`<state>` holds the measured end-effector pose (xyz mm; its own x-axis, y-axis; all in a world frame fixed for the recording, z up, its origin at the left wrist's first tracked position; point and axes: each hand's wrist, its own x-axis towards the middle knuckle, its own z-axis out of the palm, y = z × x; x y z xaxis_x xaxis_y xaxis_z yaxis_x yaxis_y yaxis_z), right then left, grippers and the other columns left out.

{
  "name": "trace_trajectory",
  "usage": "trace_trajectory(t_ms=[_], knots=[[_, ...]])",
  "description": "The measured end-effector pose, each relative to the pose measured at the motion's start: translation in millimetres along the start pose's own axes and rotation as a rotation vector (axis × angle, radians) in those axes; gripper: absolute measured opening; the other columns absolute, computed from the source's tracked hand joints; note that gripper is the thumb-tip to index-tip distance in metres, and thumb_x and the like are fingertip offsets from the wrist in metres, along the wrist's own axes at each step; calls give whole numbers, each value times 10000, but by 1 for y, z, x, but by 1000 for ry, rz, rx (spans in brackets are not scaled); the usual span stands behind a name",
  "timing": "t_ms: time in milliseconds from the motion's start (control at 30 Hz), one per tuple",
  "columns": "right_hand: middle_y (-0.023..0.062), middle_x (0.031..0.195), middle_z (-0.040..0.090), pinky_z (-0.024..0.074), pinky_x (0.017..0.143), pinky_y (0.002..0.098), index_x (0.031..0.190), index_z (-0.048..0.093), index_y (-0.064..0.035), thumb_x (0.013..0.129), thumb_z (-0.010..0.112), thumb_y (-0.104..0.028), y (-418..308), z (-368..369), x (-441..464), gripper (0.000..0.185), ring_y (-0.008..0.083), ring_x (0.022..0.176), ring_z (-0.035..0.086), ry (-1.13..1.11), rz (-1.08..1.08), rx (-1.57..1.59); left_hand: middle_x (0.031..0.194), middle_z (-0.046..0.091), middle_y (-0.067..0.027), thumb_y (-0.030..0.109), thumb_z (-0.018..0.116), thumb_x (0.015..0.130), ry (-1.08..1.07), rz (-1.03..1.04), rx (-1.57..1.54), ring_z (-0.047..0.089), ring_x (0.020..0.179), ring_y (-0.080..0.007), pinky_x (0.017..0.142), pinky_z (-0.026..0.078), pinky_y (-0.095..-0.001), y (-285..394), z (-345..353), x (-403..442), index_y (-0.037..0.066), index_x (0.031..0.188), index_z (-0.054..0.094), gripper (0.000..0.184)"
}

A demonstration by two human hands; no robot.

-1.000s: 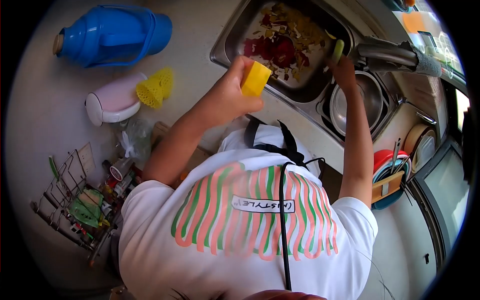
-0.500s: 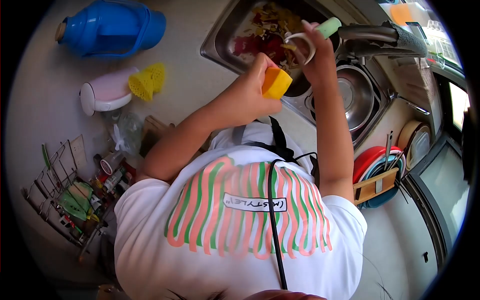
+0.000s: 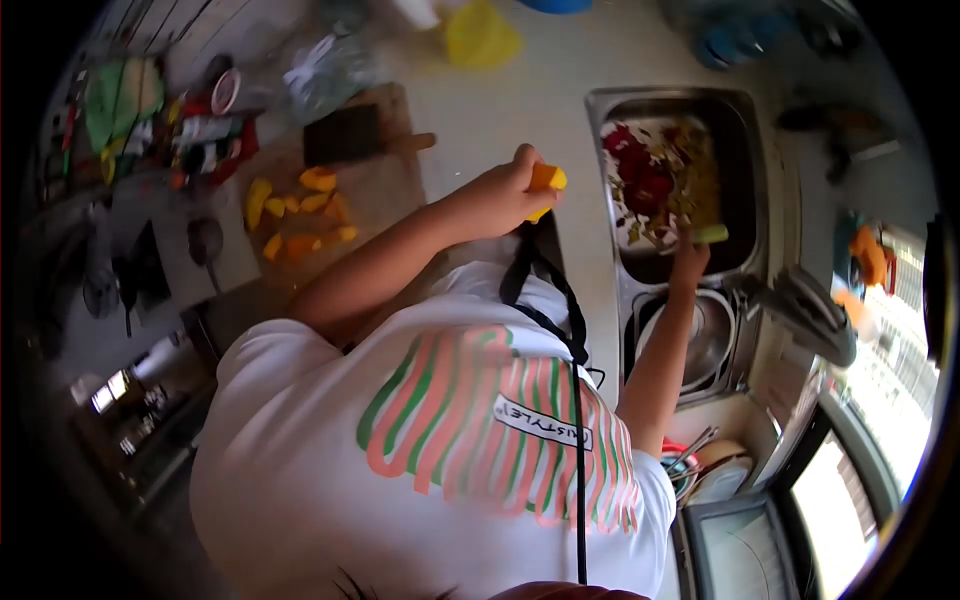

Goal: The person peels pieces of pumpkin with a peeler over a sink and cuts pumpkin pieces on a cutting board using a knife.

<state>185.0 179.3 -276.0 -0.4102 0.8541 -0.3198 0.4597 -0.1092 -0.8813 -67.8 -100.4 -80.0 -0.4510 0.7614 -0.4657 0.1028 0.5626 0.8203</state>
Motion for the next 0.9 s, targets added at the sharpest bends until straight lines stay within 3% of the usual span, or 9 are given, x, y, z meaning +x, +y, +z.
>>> trace_trajectory(t_ms=[67,100,200,333,500,633,667,833,900], knots=[[73,961,675,477,608,345,1227,576,-23,840,670,-262,4,-3,-7,466,194,734,604,86,332,375,932,614,-195,311,581,918,82,-130,183,615,816,-343,750,479,-398,-45,-13,-24,24,1107,390,393],[64,914,671,477,596,334,1213,588,-53,836,661,-236,39,-13,-1,425,199,708,597,42,152,281,1021,595,-240,306,609,892,141,-216,151,593,923,-390,814,460,-410,-56,-20,-40,18,1118,425,410],[62,807,649,474,587,316,1131,620,-102,847,639,-227,59,-22,-7,310,213,646,572,95,224,307,1050,569,-251,276,616,873,483,-156,149,571,965,-412,792,460,-463,-117,-30,-80,-6,1059,457,373],[38,557,466,417,532,334,788,589,-74,885,607,-305,54,-13,-18,251,180,498,400,220,628,712,1058,530,-187,241,636,858,839,-279,296,575,917,-387,782,472,-456,-155,-59,-137,64,1160,507,373],[1,547,447,388,522,308,741,565,-94,870,633,-300,39,24,-29,252,164,525,408,248,615,608,1145,526,-155,60,648,814,895,-269,442,514,1090,-330,928,423,-388,-215,-98,-179,92,1283,498,493],[-1,569,455,382,506,299,786,572,-98,892,607,-271,-4,63,-48,206,148,524,407,283,546,541,1185,549,-159,-40,600,757,1003,-162,347,505,1122,-331,963,404,-397,-264,-115,-201,67,1239,525,500],[-4,571,451,372,491,293,796,569,-105,900,595,-263,-13,71,-52,191,141,509,398,296,536,524,1155,562,-158,-20,620,754,1047,-124,449,508,1117,-338,960,404,-403,-278,-125,-208,61,1204,537,464],[-4,557,454,383,493,293,793,602,-75,887,625,-260,-27,92,-82,210,138,498,397,236,481,571,1133,563,-205,226,696,767,1290,-710,745,523,1096,-355,927,426,-455,-360,-161,-221,32,1082,572,390],[-4,542,445,386,495,292,787,607,-78,881,634,-261,-41,104,-106,208,139,492,395,236,479,580,1111,578,-220,278,709,758,1149,-696,594,547,1077,-362,893,453,-454,-368,-182,-223,13,1095,572,450]])
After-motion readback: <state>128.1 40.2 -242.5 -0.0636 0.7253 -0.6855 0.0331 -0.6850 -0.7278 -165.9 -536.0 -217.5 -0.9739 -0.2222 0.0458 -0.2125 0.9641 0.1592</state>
